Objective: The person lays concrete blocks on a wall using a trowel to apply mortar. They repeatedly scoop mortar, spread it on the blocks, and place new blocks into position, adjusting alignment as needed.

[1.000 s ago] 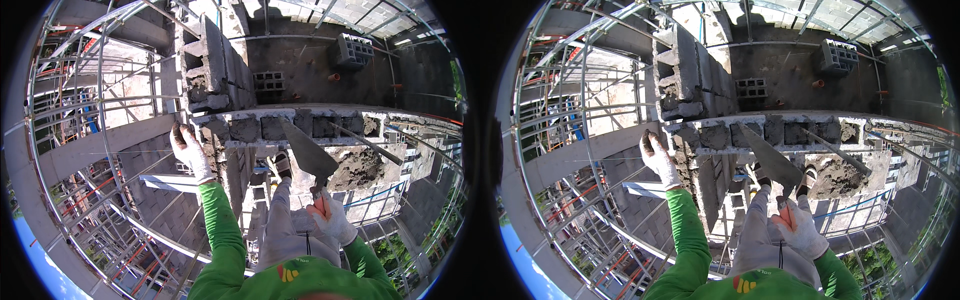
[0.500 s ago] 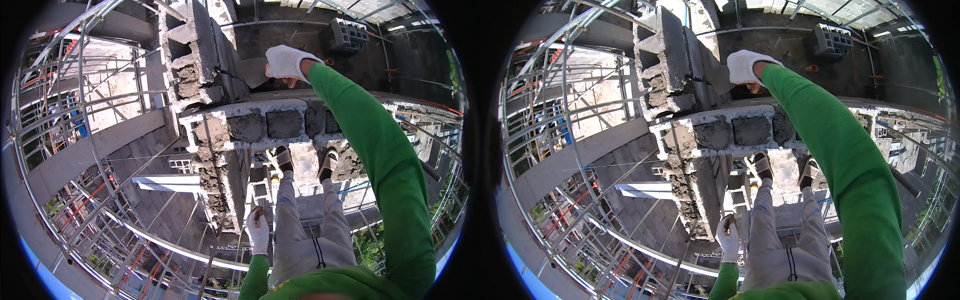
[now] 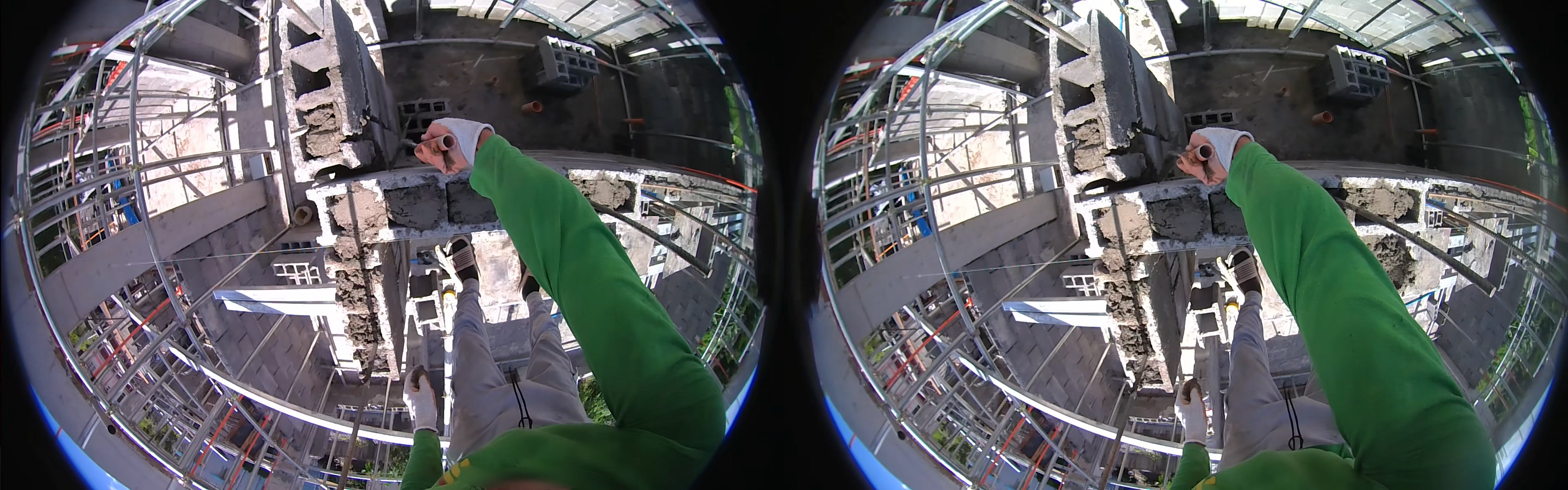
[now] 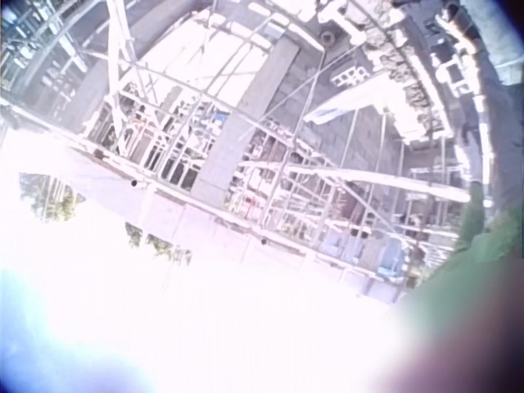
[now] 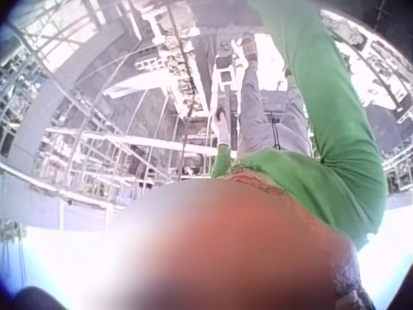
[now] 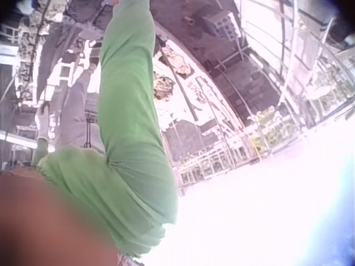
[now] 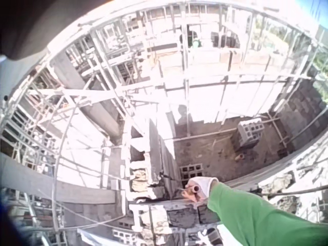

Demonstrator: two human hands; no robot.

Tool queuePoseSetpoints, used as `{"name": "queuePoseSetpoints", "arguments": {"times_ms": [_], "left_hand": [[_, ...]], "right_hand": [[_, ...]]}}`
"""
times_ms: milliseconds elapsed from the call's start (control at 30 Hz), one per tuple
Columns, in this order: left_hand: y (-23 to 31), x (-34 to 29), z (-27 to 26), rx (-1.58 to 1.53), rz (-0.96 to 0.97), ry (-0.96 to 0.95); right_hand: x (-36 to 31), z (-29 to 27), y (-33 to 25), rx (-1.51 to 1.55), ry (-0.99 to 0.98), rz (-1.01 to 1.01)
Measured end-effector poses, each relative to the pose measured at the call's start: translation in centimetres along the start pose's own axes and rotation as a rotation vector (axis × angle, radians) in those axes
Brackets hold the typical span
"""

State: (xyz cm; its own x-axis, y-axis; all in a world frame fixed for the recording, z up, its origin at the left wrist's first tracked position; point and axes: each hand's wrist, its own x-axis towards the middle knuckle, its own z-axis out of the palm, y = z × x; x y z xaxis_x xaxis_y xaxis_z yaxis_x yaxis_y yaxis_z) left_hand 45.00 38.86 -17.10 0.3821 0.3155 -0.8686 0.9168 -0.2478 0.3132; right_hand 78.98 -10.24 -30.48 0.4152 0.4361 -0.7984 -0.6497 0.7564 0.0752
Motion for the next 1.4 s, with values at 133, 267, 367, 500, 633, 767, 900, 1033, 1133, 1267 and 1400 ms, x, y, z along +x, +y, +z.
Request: {"name": "queuePoseSetpoints", "arguments": {"times_ms": [133,267,367,500,633,767,900,1033,1133,1267,1400], "left_hand": [[1.5,-0.7,1.0,-0.039,0.036,-0.004],[0.5,-0.6,0.2,-0.039,0.049,0.044],[-1.2,0.1,-0.8,-0.096,-0.027,0.015],[-3.1,0.6,-1.4,-0.174,-0.071,0.055],[-3.3,-0.2,-1.4,-0.192,-0.027,0.062],[-3.0,-0.6,-1.3,-0.125,-0.086,-0.019],[-3.3,-0.3,-1.4,-0.07,-0.01,-0.015],[-4.1,-0.2,-2.9,-0.101,-0.159,0.021],[-4.4,-0.2,-3.8,-0.142,-0.169,0.002],[-3.8,0.1,-3.4,-0.17,-0.098,0.032],[-2.8,0.0,-2.4,-0.131,-0.024,0.027]], "right_hand": [[1.3,-0.5,-1.1,0.08,-0.093,0.103],[2.9,0.0,-1.1,-0.105,-0.121,0.02],[3.0,0.9,-1.3,-0.565,-0.136,-0.174],[2.7,2.9,-3.5,-0.568,-0.153,-0.239],[2.3,3.7,-5.9,-0.519,-0.218,-0.255],[1.9,2.2,-5.7,-0.233,-0.021,-0.154],[1.9,0.0,-4.3,-1.156,-0.021,-0.273],[3.1,-1.4,-4.2,-0.87,-0.202,-0.084],[4.7,-1.8,-4.6,-0.859,-0.003,-0.043],[7.0,-1.1,-3.6,-1.113,-0.187,-0.359],[6.8,0.8,-3.2,-1.158,-0.214,-0.43]]}}
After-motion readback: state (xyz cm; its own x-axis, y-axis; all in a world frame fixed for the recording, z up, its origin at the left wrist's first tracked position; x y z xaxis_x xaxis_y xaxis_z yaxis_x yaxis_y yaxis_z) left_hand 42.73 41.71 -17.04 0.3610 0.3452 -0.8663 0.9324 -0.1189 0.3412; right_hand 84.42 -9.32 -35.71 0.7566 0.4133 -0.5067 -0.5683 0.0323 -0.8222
